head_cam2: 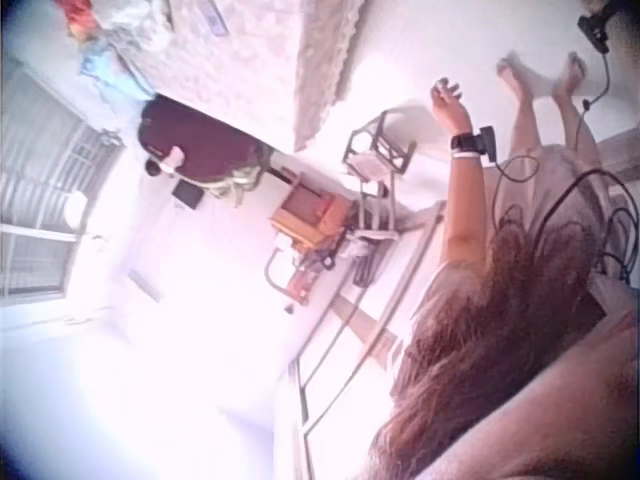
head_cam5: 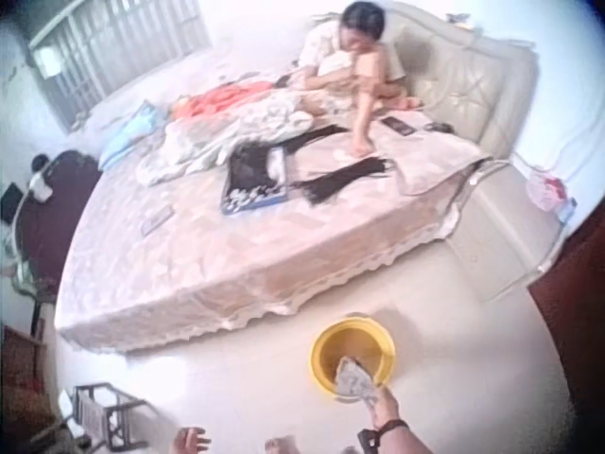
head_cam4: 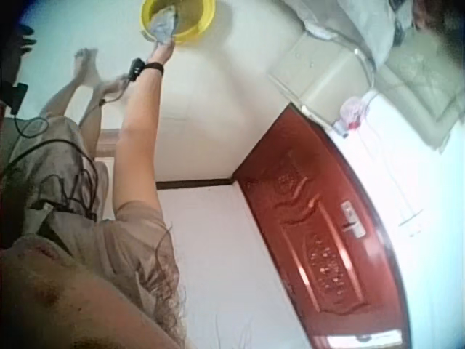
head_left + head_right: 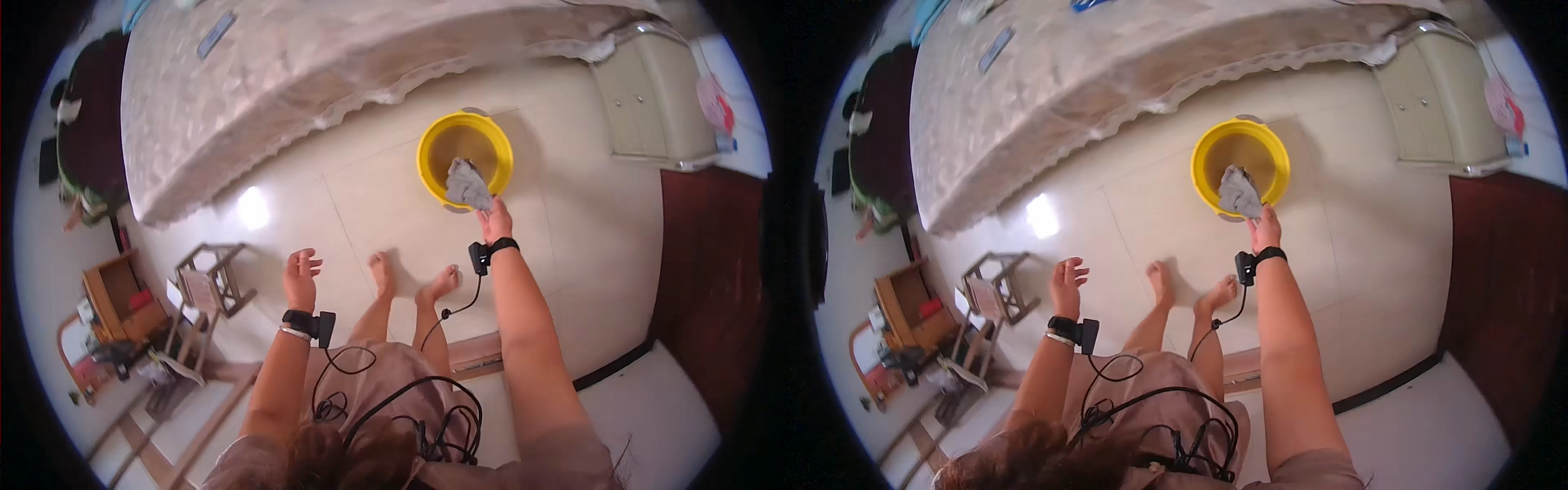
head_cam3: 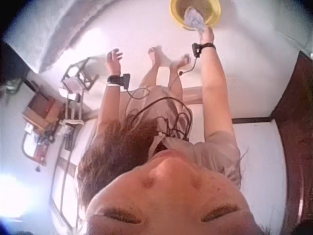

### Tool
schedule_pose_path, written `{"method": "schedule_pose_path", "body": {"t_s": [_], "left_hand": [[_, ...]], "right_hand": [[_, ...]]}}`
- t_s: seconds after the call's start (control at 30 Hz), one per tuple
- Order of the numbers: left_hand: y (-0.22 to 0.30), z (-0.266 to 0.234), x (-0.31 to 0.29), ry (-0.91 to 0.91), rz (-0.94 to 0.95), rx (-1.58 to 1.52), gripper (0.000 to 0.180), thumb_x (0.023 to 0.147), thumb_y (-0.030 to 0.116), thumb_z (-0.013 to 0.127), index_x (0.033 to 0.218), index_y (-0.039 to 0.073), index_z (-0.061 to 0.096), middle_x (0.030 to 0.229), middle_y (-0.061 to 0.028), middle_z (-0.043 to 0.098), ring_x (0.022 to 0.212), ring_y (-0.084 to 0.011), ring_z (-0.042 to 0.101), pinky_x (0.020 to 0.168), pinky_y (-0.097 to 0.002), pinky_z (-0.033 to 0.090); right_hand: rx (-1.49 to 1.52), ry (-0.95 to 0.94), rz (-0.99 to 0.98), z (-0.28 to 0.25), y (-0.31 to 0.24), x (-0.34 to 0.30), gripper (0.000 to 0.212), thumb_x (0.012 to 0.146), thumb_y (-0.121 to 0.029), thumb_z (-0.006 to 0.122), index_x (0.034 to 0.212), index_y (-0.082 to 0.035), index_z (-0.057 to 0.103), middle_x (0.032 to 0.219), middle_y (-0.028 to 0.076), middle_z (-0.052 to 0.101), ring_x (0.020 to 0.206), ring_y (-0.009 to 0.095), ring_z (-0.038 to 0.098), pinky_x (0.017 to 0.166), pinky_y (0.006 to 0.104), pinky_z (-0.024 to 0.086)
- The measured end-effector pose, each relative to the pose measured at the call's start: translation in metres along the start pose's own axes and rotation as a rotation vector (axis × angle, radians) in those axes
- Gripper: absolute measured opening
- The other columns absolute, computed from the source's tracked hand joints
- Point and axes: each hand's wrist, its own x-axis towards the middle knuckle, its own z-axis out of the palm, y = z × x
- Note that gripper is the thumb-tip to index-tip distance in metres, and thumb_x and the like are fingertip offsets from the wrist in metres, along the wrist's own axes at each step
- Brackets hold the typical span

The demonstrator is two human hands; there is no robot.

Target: The person wipes the floor and baseboard with a cloth, rinses and wrings the cloth in a bucket of water, and then wipes a desk, wall, and various items on the desk.

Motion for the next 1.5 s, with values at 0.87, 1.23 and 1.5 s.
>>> {"method": "schedule_pose_path", "body": {"t_s": [0.87,1.23,1.5], "left_hand": [[-0.246,-0.247,-0.118,0.688,-0.454,-0.113,0.018,0.086,0.022,0.064,0.088,0.004,0.068,0.072,-0.0126,0.064,0.068,-0.022,0.065,0.062,-0.0337,0.053],[-0.326,-0.527,-0.202,1.242,-0.699,-0.193,0.04,0.083,0.043,0.066,0.075,0.005,0.072,0.064,-0.009,0.065,0.062,-0.0211,0.061,0.061,-0.0364,0.048],[-0.337,-0.609,-0.207,1.319,-0.711,-0.124,0.055,0.078,0.052,0.069,0.098,0.0,0.068,0.095,-0.0172,0.069,0.092,-0.0296,0.066,0.085,-0.0385,0.049]], "right_hand": [[-2.181,-0.256,-0.569,0.081,-0.095,-0.19,0.043,0.081,-0.023,0.067,0.116,0.001,0.062,0.121,0.022,0.061,0.117,0.035,0.055,0.103,0.0406,0.041],[-2.206,-0.425,-0.642,0.199,-0.074,-0.233,0.025,0.081,-0.019,0.064,0.098,-0.002,0.069,0.097,0.018,0.069,0.096,0.033,0.064,0.087,0.0387,0.049],[-2.332,-0.578,-0.779,0.25,-0.039,-0.263,0.02,0.08,-0.018,0.066,0.091,-0.002,0.07,0.092,0.016,0.07,0.089,0.031,0.066,0.084,0.0379,0.051]]}}
